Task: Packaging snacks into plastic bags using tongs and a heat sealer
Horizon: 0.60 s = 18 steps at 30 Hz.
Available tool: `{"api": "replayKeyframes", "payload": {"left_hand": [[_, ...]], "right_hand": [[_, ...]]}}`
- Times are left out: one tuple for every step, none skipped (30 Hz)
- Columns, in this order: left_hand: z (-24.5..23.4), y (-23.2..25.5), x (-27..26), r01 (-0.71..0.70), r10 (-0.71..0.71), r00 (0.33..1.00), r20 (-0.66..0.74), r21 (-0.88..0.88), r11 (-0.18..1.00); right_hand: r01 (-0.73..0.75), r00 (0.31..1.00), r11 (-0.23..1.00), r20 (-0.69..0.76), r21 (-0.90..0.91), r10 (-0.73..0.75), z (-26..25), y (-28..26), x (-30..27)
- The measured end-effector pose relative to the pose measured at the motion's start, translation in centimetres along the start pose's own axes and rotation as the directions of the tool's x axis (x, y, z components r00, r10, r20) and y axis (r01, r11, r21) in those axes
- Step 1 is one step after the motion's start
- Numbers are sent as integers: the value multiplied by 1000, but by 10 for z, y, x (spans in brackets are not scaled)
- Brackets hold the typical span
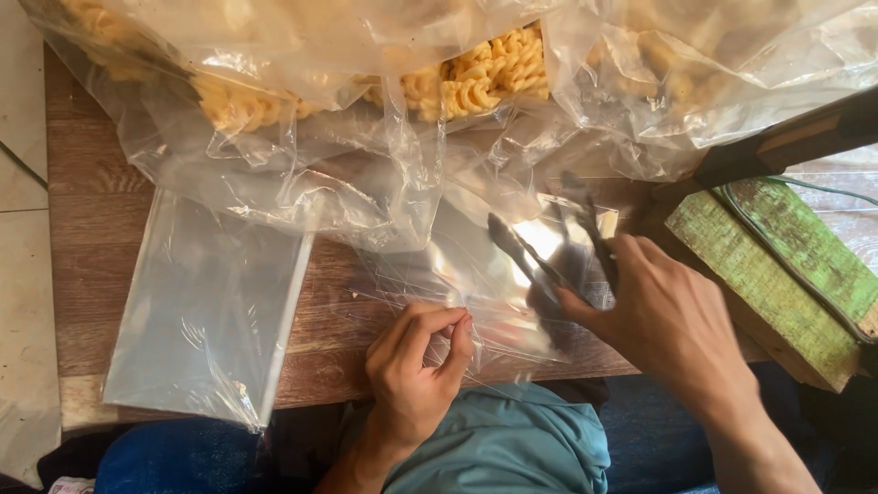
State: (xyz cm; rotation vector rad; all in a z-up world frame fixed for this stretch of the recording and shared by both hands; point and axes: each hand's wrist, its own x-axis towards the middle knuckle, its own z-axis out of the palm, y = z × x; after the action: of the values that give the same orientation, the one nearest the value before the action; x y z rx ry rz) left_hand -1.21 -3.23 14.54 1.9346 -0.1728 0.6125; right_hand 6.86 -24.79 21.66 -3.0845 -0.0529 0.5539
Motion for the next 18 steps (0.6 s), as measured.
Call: {"api": "replayKeyframes", "payload": {"left_hand": [[1,-1,-1,1,-1,1000,4,-7,1000],[1,-3,-3,1,-1,1000,8,-14,1000],[0,-1,-2,8,-8,1000,7,-13,1000],[-2,1,-1,17,-17,1000,12,-4,1000],[-3,4,1,25,-25,1000,18,3,1000],[-3,5,2,30,-30,999,17,3,1000],[-3,6,3,34,-34,999,10,7,999],[-3,8,4,38,-38,999,2,12,999],[-3,7,3,37,-37,999,5,14,999],[-3,7,2,42,-42,999,18,7,999],[-3,6,3,40,-40,999,31,-2,999],[-1,4,1,32,-32,999,36,-1,999],[1,2,0,32,-32,999,26,13,999],[1,0,-2,32,-32,999,16,28,999],[0,3,1,27,-28,999,16,35,999],[-1,6,3,36,-36,999,18,22,999],[-3,9,5,49,-49,999,20,11,999],[-2,8,6,50,-50,999,20,19,999]], "right_hand": [[27,1000,994,-9,-101,-29,-1,7,-8],[54,998,978,-16,-201,-59,-2,15,-15],[58,998,977,-10,-203,-61,-11,18,-21],[-73,993,976,78,-207,91,-19,21,-27],[-210,957,953,155,-219,246,-28,24,-33],[-208,956,953,158,-222,245,-29,32,-39],[-160,985,973,32,-165,167,-29,39,-45],[-106,990,988,-101,-116,94,-30,47,-52],[-106,991,988,-100,-112,95,-34,38,-42],[95,976,993,-190,-69,-106,-40,29,-32],[287,910,957,-302,-39,-285,-45,20,-22],[284,909,958,-308,-34,-280,-48,7,-4],[421,847,907,-368,24,-383,-50,-7,14],[550,768,832,-435,71,-471,-53,-22,33],[554,765,829,-440,75,-471,-56,-33,53],[546,747,835,-488,62,-452,-59,-46,73],[540,727,840,-531,52,-434,-61,-59,92],[545,725,837,-532,57,-436,-66,-72,106]]}}
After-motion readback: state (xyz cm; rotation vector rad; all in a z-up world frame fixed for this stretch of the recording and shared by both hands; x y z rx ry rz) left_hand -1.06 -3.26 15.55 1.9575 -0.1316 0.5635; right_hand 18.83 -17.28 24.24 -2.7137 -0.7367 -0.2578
